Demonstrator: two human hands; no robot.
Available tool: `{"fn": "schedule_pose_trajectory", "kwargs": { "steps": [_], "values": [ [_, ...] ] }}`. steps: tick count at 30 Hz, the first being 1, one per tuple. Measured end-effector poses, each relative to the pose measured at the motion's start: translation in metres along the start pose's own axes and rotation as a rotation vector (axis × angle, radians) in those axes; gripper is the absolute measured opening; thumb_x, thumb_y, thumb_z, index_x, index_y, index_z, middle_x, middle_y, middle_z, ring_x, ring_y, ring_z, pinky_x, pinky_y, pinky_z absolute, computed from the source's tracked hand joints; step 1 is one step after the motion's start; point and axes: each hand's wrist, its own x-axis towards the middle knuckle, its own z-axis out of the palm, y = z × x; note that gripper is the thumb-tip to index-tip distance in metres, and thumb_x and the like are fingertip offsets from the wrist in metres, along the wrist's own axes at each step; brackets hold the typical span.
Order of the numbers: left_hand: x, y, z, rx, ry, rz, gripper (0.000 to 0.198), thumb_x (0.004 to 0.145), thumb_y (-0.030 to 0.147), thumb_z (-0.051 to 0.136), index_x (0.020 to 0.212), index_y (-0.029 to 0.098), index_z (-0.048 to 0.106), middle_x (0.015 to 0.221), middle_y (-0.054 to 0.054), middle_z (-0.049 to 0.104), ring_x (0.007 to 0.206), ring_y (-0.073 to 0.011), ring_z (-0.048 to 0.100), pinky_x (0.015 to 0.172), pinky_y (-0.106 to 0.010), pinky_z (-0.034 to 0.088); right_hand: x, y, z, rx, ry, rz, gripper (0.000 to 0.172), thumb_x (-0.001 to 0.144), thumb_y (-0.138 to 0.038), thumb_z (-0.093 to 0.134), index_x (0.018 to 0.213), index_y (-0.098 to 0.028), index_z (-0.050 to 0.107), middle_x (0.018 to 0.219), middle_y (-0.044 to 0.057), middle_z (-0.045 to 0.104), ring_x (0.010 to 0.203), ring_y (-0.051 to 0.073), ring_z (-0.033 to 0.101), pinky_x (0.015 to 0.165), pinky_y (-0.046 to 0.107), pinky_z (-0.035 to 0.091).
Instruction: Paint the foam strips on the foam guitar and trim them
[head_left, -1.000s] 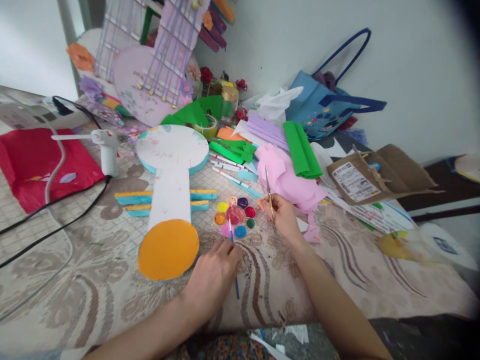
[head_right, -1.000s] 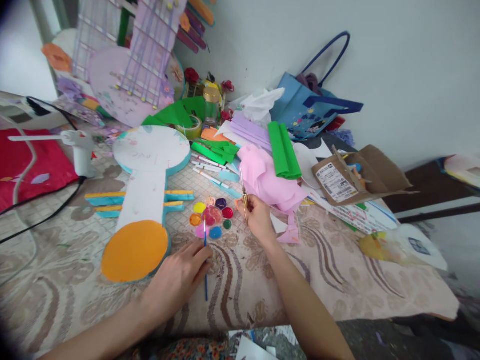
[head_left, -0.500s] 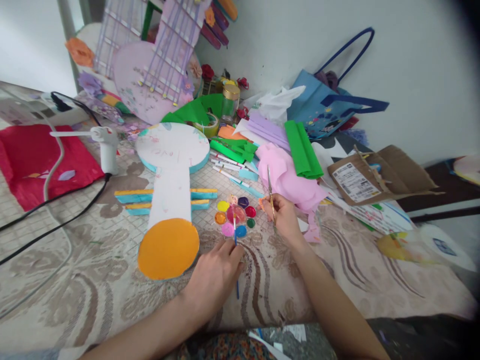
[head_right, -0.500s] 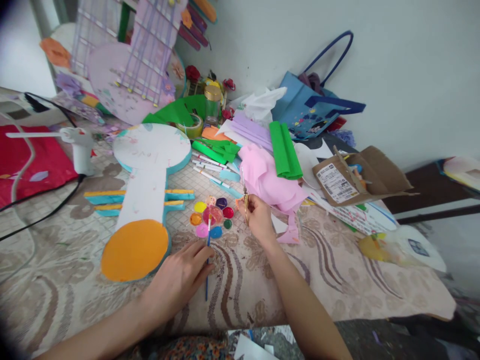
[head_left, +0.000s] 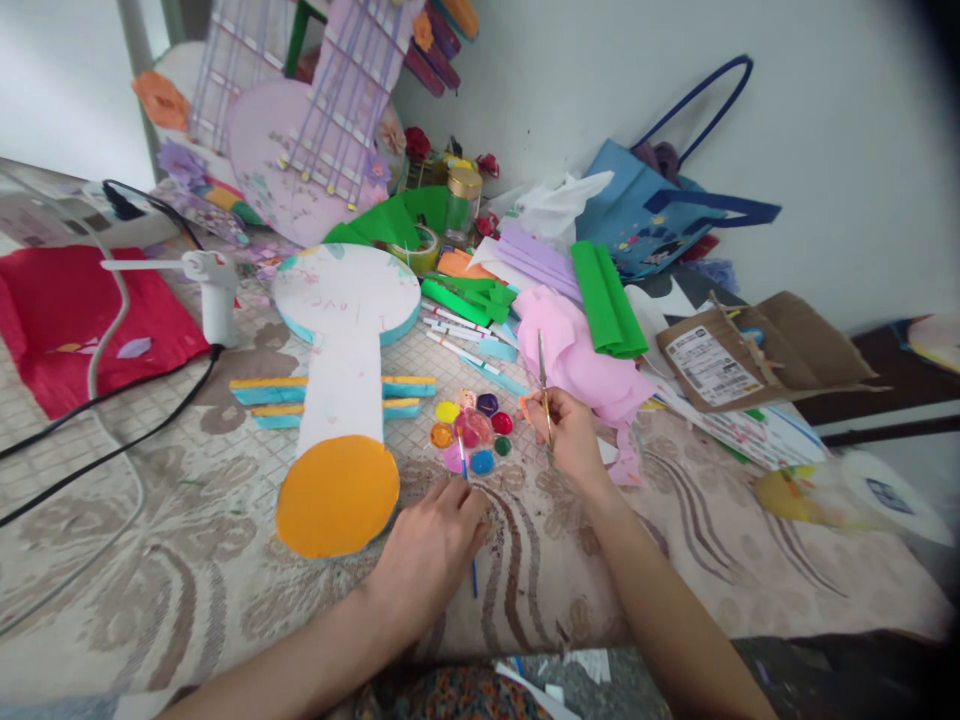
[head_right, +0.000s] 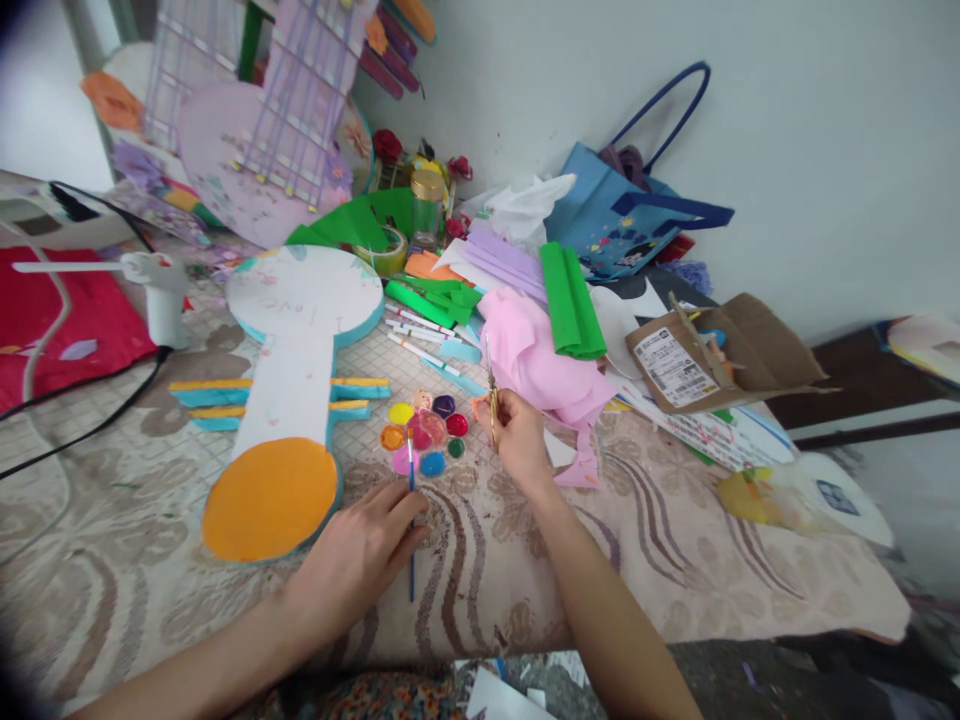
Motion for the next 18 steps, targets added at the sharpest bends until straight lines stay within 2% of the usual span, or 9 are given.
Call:
{"fn": "schedule_pose_trajectory", "kwargs": {
  "steps": [6, 18],
  "values": [
    [-0.0004, -0.0012, 0.0013, 0.01, -0.004, 0.029, 0.016, 0.093, 0.018, 0.042, 0.088, 0.019, 0.058, 0.097, -0.007, 0.062, 0.089, -0.0217, 0.059, 0.073, -0.034, 0.052, 0.0003, 0.001, 0.0001, 0.012, -0.012, 0.003, 0.026, 0.079, -0.045, 0.06, 0.078, -0.019, 0.059, 0.065, 0.0, 0.06, 0.047, 0.011, 0.043, 0.044, 0.024, 0.035],
    [-0.0032, -0.0053, 0.0046, 0.015, -0.035, 0.185, 0.018, 0.093, 0.016, 0.044, 0.084, 0.018, 0.059, 0.097, -0.007, 0.06, 0.092, -0.0214, 0.058, 0.076, -0.034, 0.053, -0.0009, -0.0002, 0.0003, 0.0, -0.017, 0.007, 0.025, 0.079, -0.045, 0.06, 0.077, -0.02, 0.059, 0.061, -0.002, 0.057, 0.047, 0.011, 0.042, 0.044, 0.024, 0.034]
  ]
}}
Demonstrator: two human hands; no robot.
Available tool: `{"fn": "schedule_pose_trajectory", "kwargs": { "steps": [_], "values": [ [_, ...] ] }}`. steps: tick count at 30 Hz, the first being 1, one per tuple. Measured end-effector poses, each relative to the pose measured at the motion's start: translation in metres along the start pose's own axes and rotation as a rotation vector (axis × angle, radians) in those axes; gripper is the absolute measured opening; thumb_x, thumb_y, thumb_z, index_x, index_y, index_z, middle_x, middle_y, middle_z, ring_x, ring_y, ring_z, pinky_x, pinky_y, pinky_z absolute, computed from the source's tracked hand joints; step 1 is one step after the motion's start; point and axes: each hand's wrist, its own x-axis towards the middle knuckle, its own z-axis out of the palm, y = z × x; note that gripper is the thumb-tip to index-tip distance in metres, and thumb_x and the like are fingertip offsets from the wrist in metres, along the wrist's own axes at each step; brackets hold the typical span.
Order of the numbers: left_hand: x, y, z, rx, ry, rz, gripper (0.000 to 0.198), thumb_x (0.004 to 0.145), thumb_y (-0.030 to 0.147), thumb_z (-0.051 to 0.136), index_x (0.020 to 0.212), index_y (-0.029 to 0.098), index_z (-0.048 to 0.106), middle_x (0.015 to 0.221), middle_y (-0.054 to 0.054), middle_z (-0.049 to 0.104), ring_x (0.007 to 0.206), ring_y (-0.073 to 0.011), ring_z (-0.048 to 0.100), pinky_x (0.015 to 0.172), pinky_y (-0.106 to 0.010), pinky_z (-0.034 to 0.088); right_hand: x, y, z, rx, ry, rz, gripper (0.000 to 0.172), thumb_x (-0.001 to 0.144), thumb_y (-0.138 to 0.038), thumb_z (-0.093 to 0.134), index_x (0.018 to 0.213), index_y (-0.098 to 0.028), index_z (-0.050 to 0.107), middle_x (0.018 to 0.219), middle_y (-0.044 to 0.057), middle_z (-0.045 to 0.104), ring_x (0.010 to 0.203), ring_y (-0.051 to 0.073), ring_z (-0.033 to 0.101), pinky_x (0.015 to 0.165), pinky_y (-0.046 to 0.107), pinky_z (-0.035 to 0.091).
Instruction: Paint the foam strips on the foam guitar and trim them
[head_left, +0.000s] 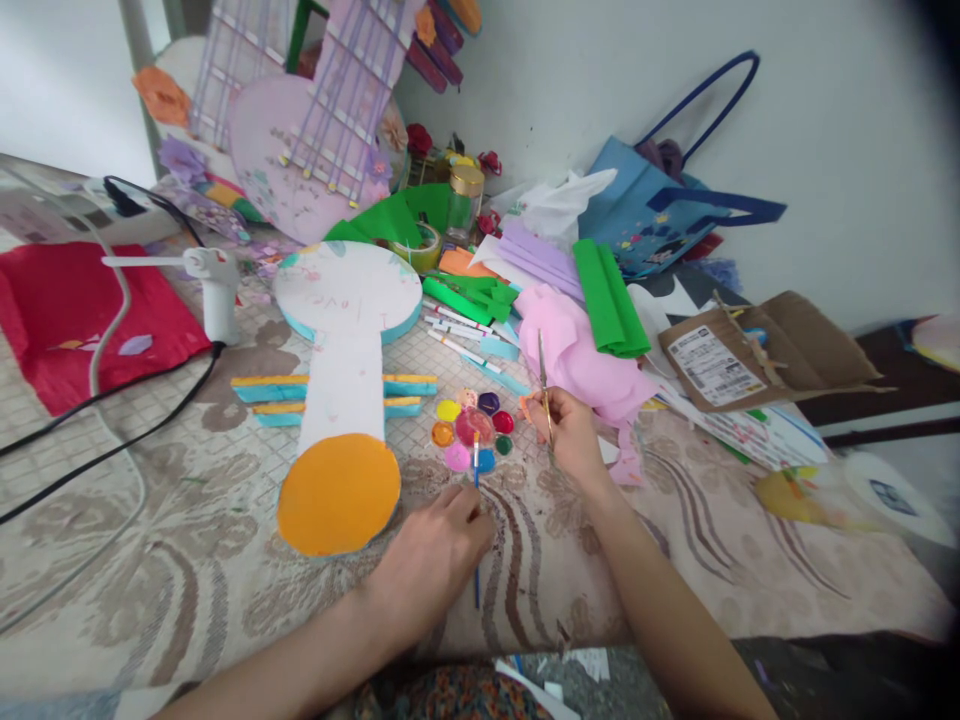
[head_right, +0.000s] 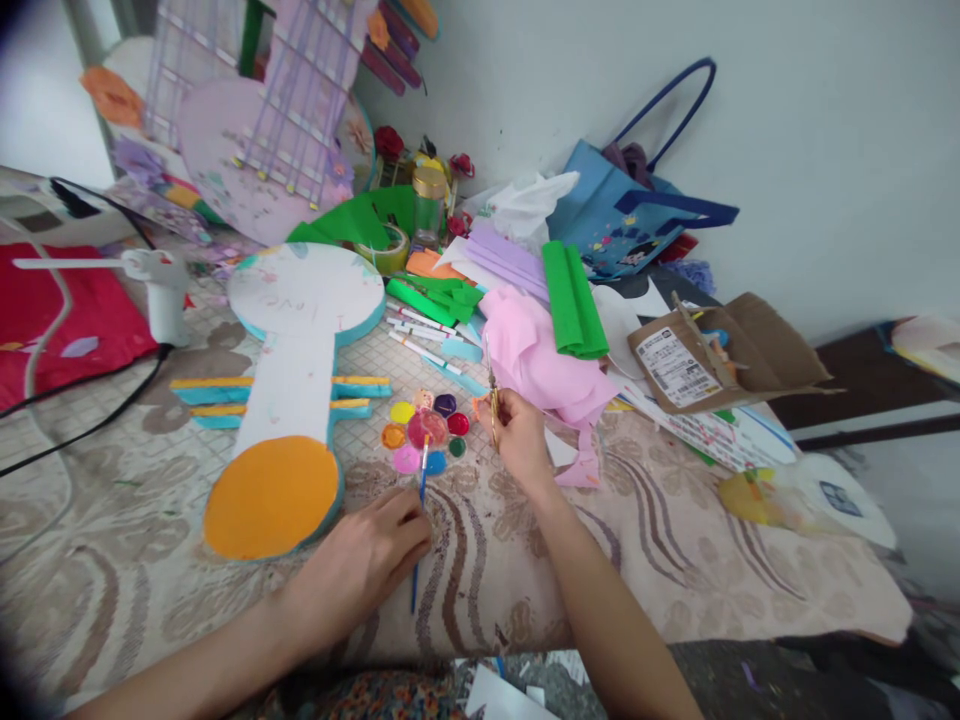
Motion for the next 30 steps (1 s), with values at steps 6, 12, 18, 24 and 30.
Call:
{"fn": "schedule_pose_trajectory", "kwargs": {
  "steps": [6, 12, 18, 24, 30],
  "values": [
    [-0.001, 0.001, 0.001, 0.0, 0.007, 0.031, 0.018, 0.093, 0.016, 0.043, 0.086, 0.017, 0.059, 0.096, -0.007, 0.06, 0.091, -0.0205, 0.057, 0.079, -0.035, 0.052, -0.001, -0.001, 0.0, -0.008, 0.004, -0.006, 0.026, 0.079, -0.045, 0.06, 0.078, -0.02, 0.059, 0.062, -0.002, 0.059, 0.046, 0.011, 0.041, 0.044, 0.025, 0.035],
    [-0.002, 0.002, -0.001, -0.031, 0.015, 0.021, 0.013, 0.091, 0.014, 0.047, 0.09, 0.017, 0.059, 0.096, -0.007, 0.061, 0.091, -0.0223, 0.058, 0.077, -0.036, 0.053, -0.001, -0.002, 0.0, -0.002, 0.0, 0.004, 0.026, 0.079, -0.046, 0.06, 0.077, -0.02, 0.058, 0.058, -0.003, 0.056, 0.045, 0.011, 0.041, 0.044, 0.025, 0.034],
    [-0.002, 0.001, -0.002, -0.105, 0.065, -0.017, 0.015, 0.092, 0.015, 0.046, 0.098, 0.017, 0.06, 0.098, -0.007, 0.062, 0.093, -0.0235, 0.058, 0.079, -0.039, 0.052, -0.004, -0.008, 0.0, 0.032, 0.014, -0.002, 0.023, 0.08, -0.043, 0.06, 0.074, -0.021, 0.056, 0.055, -0.004, 0.051, 0.047, 0.011, 0.043, 0.045, 0.024, 0.034],
    [0.002, -0.007, -0.019, -0.508, 0.343, -0.147, 0.015, 0.087, 0.013, 0.053, 0.1, 0.019, 0.058, 0.092, -0.004, 0.061, 0.077, -0.0143, 0.059, 0.072, -0.029, 0.05, -0.013, -0.023, -0.001, 0.182, -0.084, -0.033, 0.022, 0.077, -0.041, 0.064, 0.076, -0.021, 0.056, 0.058, -0.004, 0.053, 0.047, 0.01, 0.044, 0.046, 0.024, 0.035],
    [0.017, -0.012, -0.037, -0.98, 0.496, -0.185, 0.02, 0.087, 0.025, 0.057, 0.105, 0.016, 0.055, 0.1, -0.006, 0.063, 0.085, -0.0148, 0.06, 0.077, -0.031, 0.05, -0.03, -0.051, 0.005, 0.189, -0.264, -0.05, 0.02, 0.08, -0.038, 0.063, 0.076, -0.02, 0.056, 0.058, -0.005, 0.05, 0.048, 0.009, 0.042, 0.048, 0.023, 0.034]
  ]
}}
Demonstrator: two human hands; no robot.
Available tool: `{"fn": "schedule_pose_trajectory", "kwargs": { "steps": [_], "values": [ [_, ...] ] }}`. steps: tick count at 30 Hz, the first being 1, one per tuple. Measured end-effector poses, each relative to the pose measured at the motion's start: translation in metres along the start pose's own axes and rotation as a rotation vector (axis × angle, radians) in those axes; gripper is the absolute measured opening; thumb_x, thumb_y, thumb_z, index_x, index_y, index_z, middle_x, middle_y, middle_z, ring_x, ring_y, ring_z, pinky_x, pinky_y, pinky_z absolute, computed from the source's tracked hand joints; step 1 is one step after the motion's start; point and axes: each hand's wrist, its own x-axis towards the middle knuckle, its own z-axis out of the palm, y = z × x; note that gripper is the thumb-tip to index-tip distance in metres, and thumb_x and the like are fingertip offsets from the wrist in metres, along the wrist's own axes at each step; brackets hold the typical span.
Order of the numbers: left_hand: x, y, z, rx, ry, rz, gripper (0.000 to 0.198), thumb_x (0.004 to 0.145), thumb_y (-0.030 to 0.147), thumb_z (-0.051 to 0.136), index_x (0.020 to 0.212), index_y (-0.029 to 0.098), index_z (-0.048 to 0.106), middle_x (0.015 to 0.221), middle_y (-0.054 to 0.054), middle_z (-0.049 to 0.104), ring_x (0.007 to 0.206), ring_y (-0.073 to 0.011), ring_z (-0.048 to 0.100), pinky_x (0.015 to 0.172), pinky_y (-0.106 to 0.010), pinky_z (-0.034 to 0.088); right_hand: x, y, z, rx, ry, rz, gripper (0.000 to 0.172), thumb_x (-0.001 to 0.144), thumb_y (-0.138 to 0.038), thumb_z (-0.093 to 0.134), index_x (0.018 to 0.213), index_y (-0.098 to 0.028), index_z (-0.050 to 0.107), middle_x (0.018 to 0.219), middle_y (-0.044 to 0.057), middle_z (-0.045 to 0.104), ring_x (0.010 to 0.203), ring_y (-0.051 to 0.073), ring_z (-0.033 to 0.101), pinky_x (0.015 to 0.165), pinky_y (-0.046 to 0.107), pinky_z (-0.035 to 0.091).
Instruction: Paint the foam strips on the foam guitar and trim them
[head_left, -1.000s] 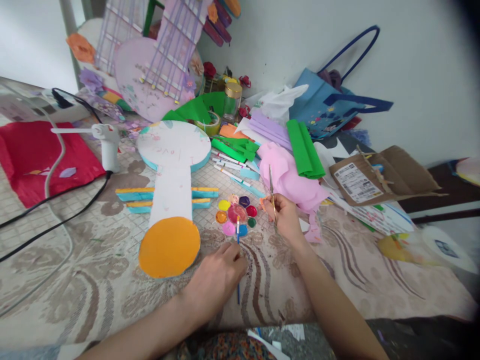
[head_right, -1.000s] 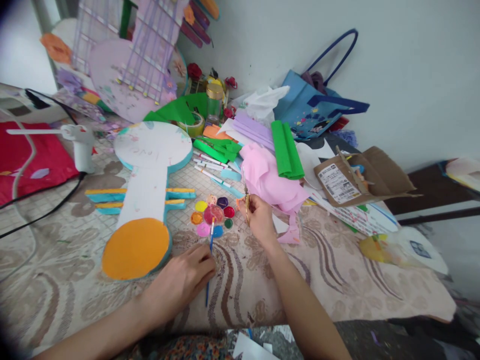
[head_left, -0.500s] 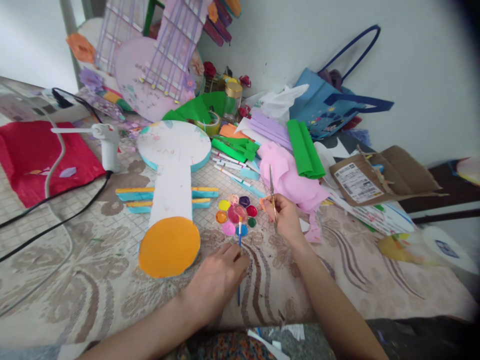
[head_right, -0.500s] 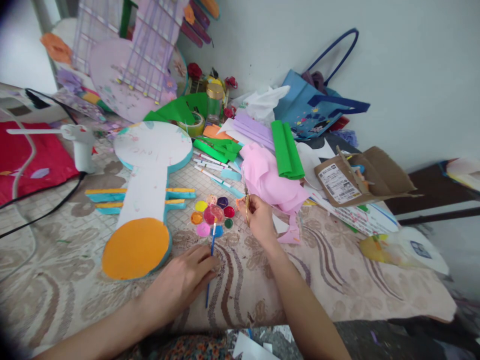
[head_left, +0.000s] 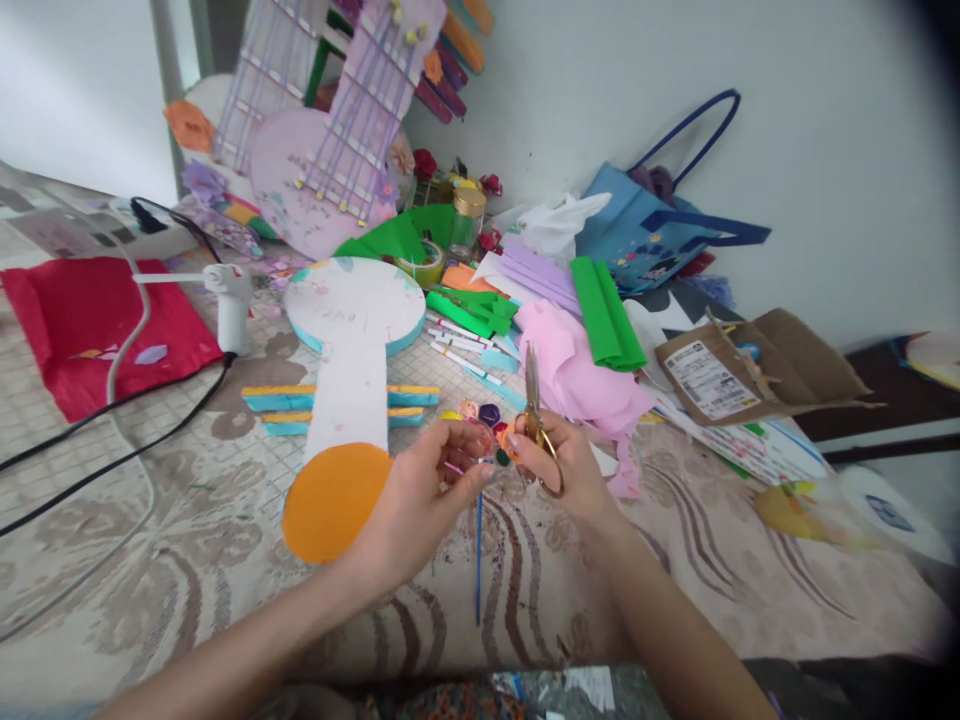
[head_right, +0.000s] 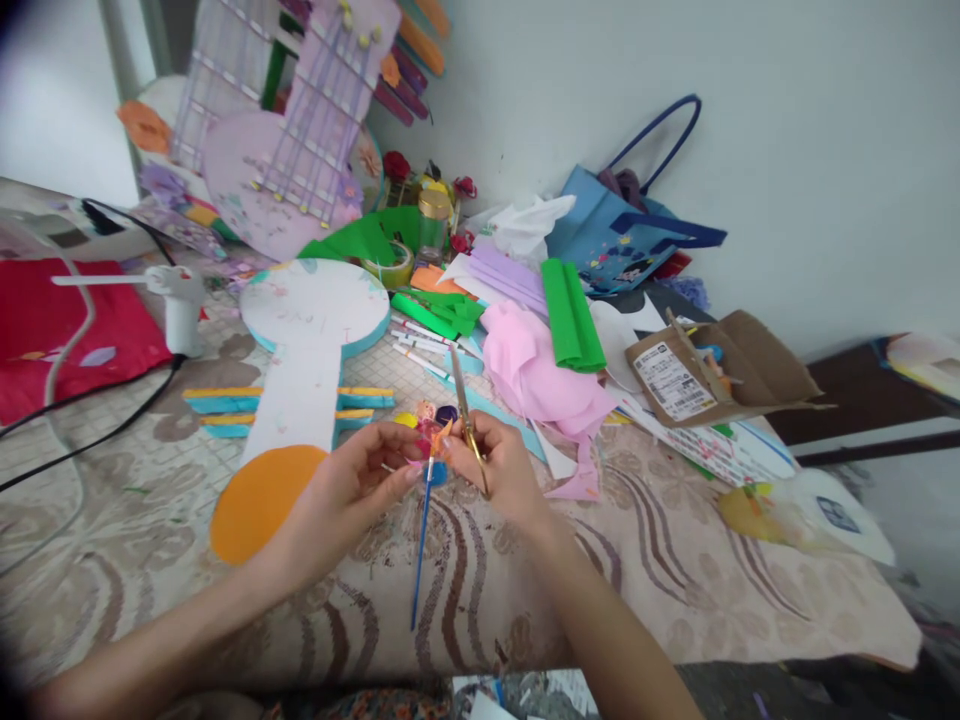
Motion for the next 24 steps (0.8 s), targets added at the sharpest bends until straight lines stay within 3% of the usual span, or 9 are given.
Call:
{"fn": "schedule_pose_trajectory", "kwargs": {
  "steps": [4, 10, 17, 24],
  "values": [
    [0.005, -0.002, 0.002, -0.208, -0.013, -0.066, 0.02, 0.084, 0.029, 0.061, 0.097, 0.015, 0.057, 0.092, -0.006, 0.063, 0.081, -0.0155, 0.06, 0.069, -0.029, 0.05, -0.005, -0.019, 0.014, -0.042, -0.078, -0.002, 0.019, 0.079, -0.035, 0.062, 0.072, -0.019, 0.054, 0.058, -0.005, 0.049, 0.051, 0.009, 0.041, 0.049, 0.022, 0.034],
    [0.006, -0.002, -0.006, -0.263, 0.047, -0.055, 0.016, 0.081, 0.029, 0.065, 0.08, 0.015, 0.058, 0.072, -0.001, 0.061, 0.064, -0.011, 0.057, 0.059, -0.023, 0.046, -0.006, -0.022, 0.023, -0.069, -0.083, -0.055, 0.02, 0.081, -0.037, 0.058, 0.073, -0.019, 0.052, 0.063, -0.003, 0.051, 0.057, 0.01, 0.045, 0.053, 0.022, 0.035],
    [0.012, 0.005, -0.031, -0.392, 0.2, -0.118, 0.015, 0.078, 0.027, 0.069, 0.077, 0.014, 0.062, 0.073, -0.003, 0.069, 0.065, -0.0113, 0.063, 0.063, -0.023, 0.05, -0.011, -0.015, 0.013, -0.641, -0.056, -0.248, 0.018, 0.078, -0.029, 0.06, 0.075, -0.022, 0.043, 0.06, -0.007, 0.043, 0.054, 0.01, 0.041, 0.053, 0.024, 0.029],
    [0.012, -0.006, -0.041, -0.484, 0.189, -0.105, 0.014, 0.078, 0.027, 0.071, 0.082, 0.015, 0.065, 0.079, -0.004, 0.073, 0.072, -0.0124, 0.068, 0.073, -0.025, 0.054, -0.009, -0.014, 0.015, -0.952, 0.004, -0.436, 0.009, 0.081, -0.028, 0.055, 0.081, -0.019, 0.052, 0.058, -0.005, 0.05, 0.053, 0.012, 0.048, 0.054, 0.026, 0.029]
  ]
}}
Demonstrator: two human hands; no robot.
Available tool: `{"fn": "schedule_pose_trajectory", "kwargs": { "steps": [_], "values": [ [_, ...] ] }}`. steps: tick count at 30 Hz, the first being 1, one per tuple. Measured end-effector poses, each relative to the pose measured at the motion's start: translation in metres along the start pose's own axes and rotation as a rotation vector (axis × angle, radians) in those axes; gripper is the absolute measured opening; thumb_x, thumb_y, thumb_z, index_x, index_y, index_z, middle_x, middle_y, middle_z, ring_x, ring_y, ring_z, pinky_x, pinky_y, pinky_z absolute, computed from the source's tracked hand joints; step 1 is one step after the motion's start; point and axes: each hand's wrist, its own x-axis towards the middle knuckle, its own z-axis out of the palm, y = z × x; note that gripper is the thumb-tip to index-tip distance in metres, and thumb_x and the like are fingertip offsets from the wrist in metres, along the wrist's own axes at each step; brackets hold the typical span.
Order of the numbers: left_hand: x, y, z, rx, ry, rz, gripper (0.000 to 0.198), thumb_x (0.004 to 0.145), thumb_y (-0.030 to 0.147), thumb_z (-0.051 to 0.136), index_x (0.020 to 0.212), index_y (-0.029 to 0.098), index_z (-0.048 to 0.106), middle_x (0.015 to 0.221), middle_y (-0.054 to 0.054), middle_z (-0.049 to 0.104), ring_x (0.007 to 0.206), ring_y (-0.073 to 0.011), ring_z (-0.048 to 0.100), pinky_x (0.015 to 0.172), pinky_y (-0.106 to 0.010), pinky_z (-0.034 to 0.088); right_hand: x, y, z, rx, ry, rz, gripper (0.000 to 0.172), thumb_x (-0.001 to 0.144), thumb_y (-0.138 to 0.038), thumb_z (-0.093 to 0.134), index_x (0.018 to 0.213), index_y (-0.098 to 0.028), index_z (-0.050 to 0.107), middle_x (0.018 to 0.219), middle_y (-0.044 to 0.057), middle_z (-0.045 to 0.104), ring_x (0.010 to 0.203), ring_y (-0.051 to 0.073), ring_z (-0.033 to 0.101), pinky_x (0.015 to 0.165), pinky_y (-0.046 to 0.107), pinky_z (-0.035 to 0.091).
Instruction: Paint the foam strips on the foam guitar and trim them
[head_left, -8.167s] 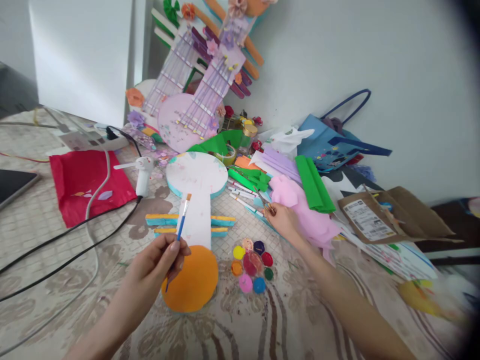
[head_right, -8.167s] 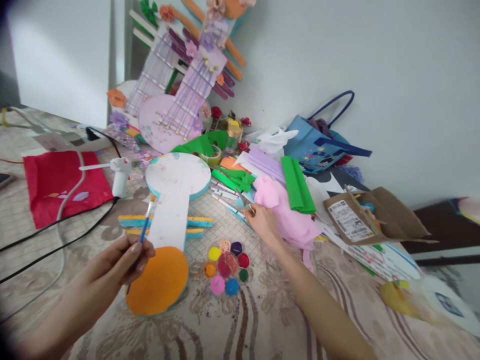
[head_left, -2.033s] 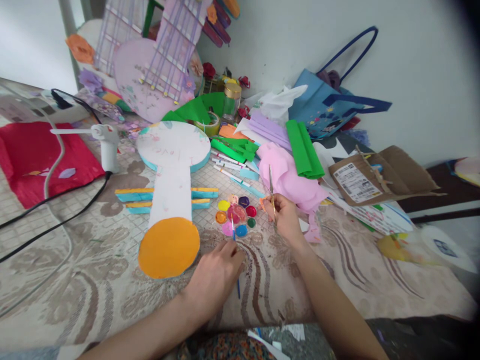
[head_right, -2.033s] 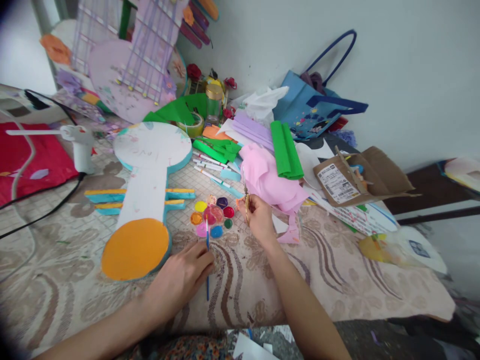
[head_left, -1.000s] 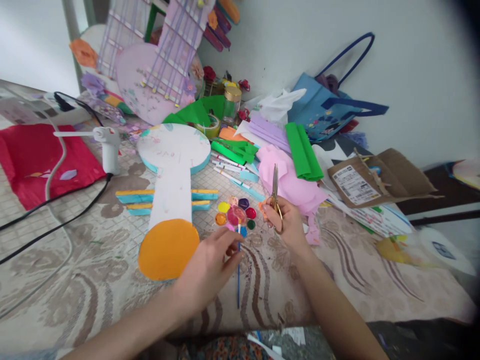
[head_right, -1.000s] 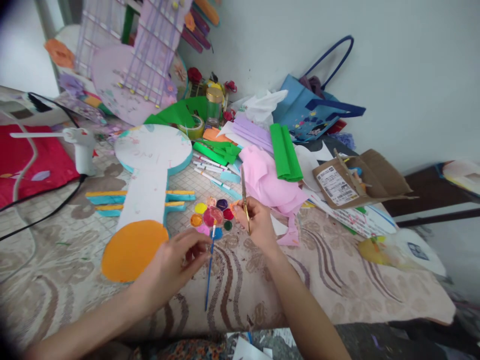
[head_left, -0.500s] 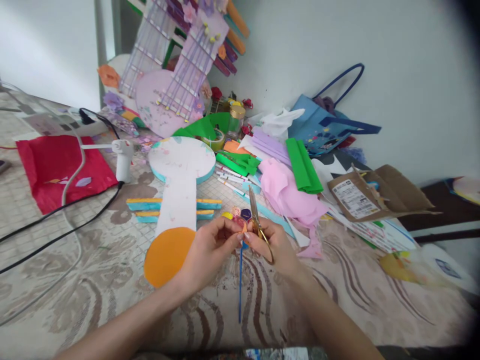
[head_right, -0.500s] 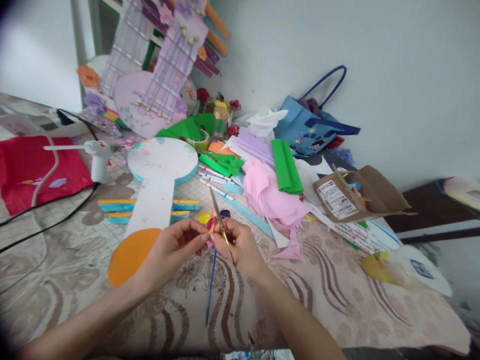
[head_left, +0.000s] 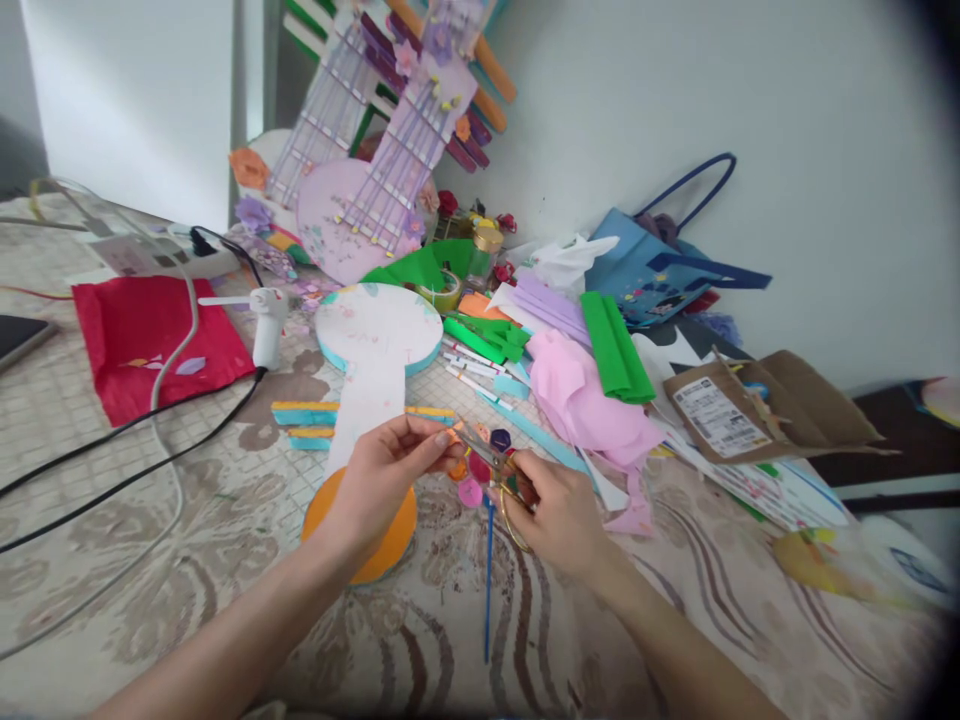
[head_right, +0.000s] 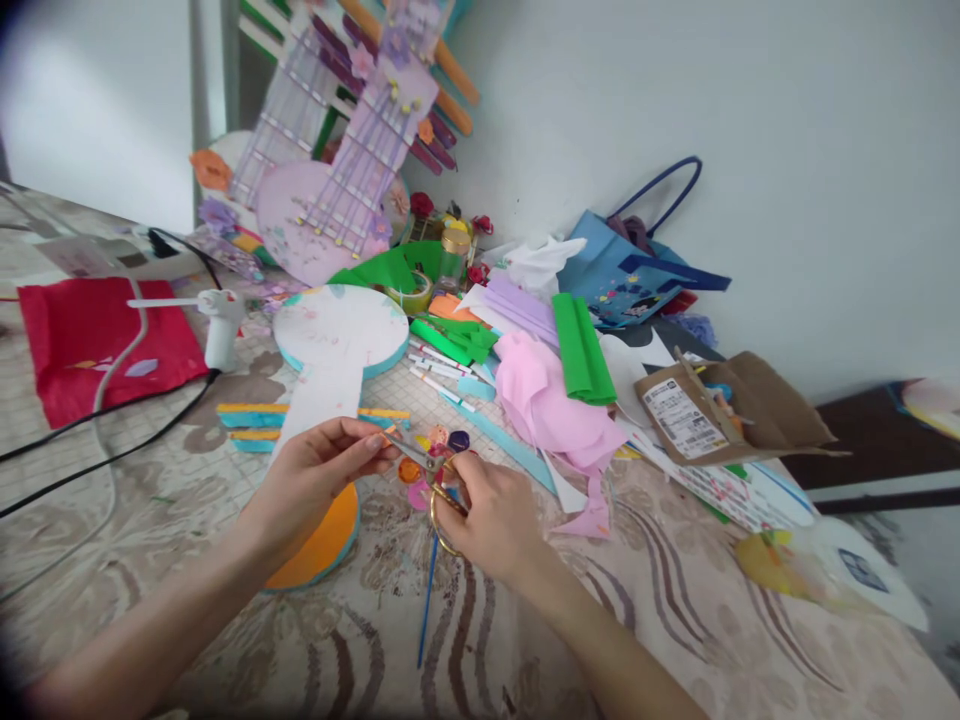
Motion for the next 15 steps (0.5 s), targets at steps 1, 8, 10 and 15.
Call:
{"fn": "schedule_pose_trajectory", "kwargs": {
  "steps": [1, 8, 10, 15],
  "values": [
    [-0.001, 0.0, 0.0, -0.015, -0.001, -0.006, 0.014, 0.078, 0.027, 0.071, 0.082, 0.015, 0.066, 0.079, -0.004, 0.074, 0.073, -0.0128, 0.068, 0.074, -0.025, 0.054, 0.0, 0.0, 0.001, -0.027, 0.016, -0.016, 0.009, 0.082, -0.028, 0.054, 0.08, -0.019, 0.053, 0.057, -0.004, 0.051, 0.052, 0.012, 0.049, 0.054, 0.026, 0.029],
    [-0.003, 0.002, -0.001, -0.18, 0.026, -0.076, 0.016, 0.075, 0.026, 0.074, 0.08, 0.014, 0.066, 0.082, -0.003, 0.073, 0.076, -0.0133, 0.069, 0.077, -0.026, 0.056, 0.004, -0.002, 0.003, -0.124, 0.093, -0.1, 0.011, 0.082, -0.029, 0.055, 0.08, -0.018, 0.056, 0.06, -0.003, 0.056, 0.053, 0.012, 0.052, 0.055, 0.027, 0.03],
    [-0.001, 0.004, -0.003, -0.212, 0.043, -0.088, 0.016, 0.075, 0.026, 0.074, 0.079, 0.014, 0.065, 0.084, -0.004, 0.073, 0.077, -0.0138, 0.069, 0.078, -0.027, 0.057, 0.004, -0.002, 0.002, -0.152, 0.11, -0.118, 0.013, 0.082, -0.031, 0.057, 0.08, -0.018, 0.057, 0.06, -0.003, 0.058, 0.054, 0.013, 0.054, 0.056, 0.028, 0.031],
    [0.003, 0.017, -0.012, -0.054, 0.068, -0.016, 0.017, 0.079, 0.03, 0.07, 0.082, 0.015, 0.062, 0.087, -0.005, 0.073, 0.085, -0.0163, 0.069, 0.082, -0.029, 0.055, 0.004, 0.004, -0.001, -0.212, 0.087, -0.16, 0.014, 0.08, -0.033, 0.061, 0.08, -0.019, 0.058, 0.066, -0.001, 0.064, 0.059, 0.015, 0.059, 0.06, 0.028, 0.033]
  ]
}}
